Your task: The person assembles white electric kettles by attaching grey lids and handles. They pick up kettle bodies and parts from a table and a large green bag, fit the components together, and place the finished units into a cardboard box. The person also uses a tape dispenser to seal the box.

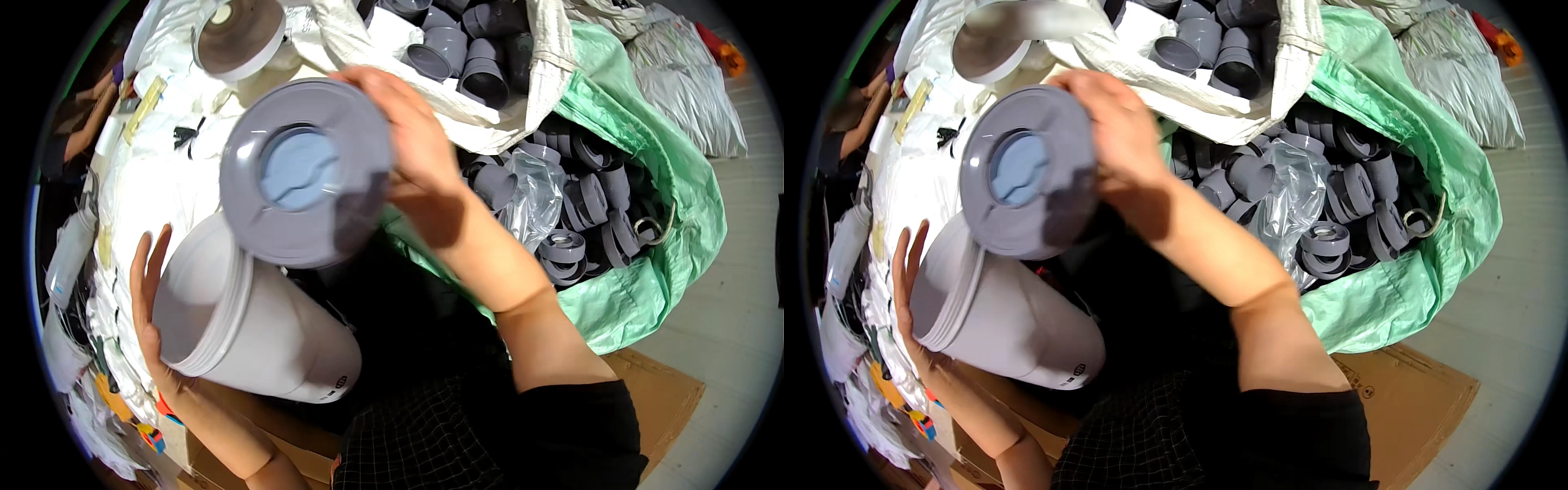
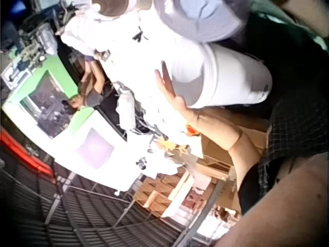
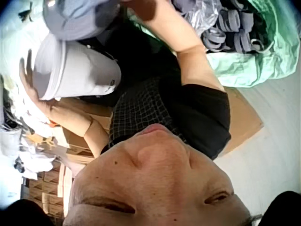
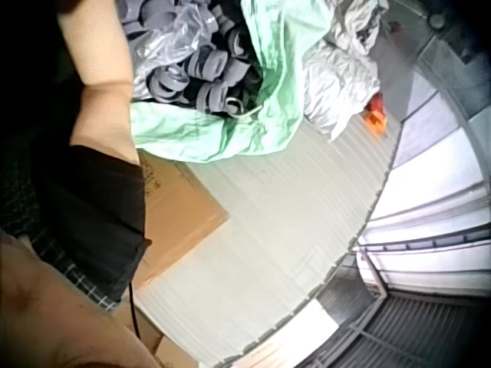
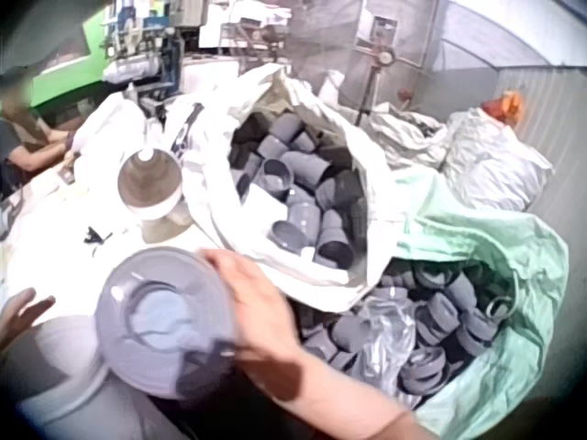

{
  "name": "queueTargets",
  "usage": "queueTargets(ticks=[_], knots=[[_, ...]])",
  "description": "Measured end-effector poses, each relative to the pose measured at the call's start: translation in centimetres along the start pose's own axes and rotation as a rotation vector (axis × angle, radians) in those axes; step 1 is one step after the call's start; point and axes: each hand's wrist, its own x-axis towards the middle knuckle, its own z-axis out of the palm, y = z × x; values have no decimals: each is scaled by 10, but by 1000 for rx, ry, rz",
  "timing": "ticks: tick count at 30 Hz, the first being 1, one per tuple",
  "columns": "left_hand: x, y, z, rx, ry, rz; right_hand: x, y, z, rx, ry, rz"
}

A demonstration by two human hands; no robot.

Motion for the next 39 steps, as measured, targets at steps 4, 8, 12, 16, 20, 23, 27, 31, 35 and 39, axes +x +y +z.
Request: queueTargets(ticks=[4,8,12,16,20,23,27,31,35,39], knots=[[-16,-5,-35,207,83,24,26,8,59,641,3,36],[-20,-19,-41,3,55,-51,3,69,111,90,-248,200],[-31,-24,-75,-100,261,-77,-42,68,98,-403,-625,25],[-25,4,-13,-70,216,-40,-53,89,89,-175,-653,35],[-35,-6,1,-127,253,97,-67,90,99,-114,-482,63],[-43,-17,7,-197,285,178,-76,95,105,-108,-404,79],[-45,-10,-14,479,288,577,-60,97,103,-492,-628,-791],[-45,4,-15,682,200,681,-52,93,88,-704,-818,-860],[-31,-5,-13,672,224,682,-46,105,85,-684,-714,-860],[-9,-14,-7,644,321,499,-65,81,124,-1113,-738,-800]])
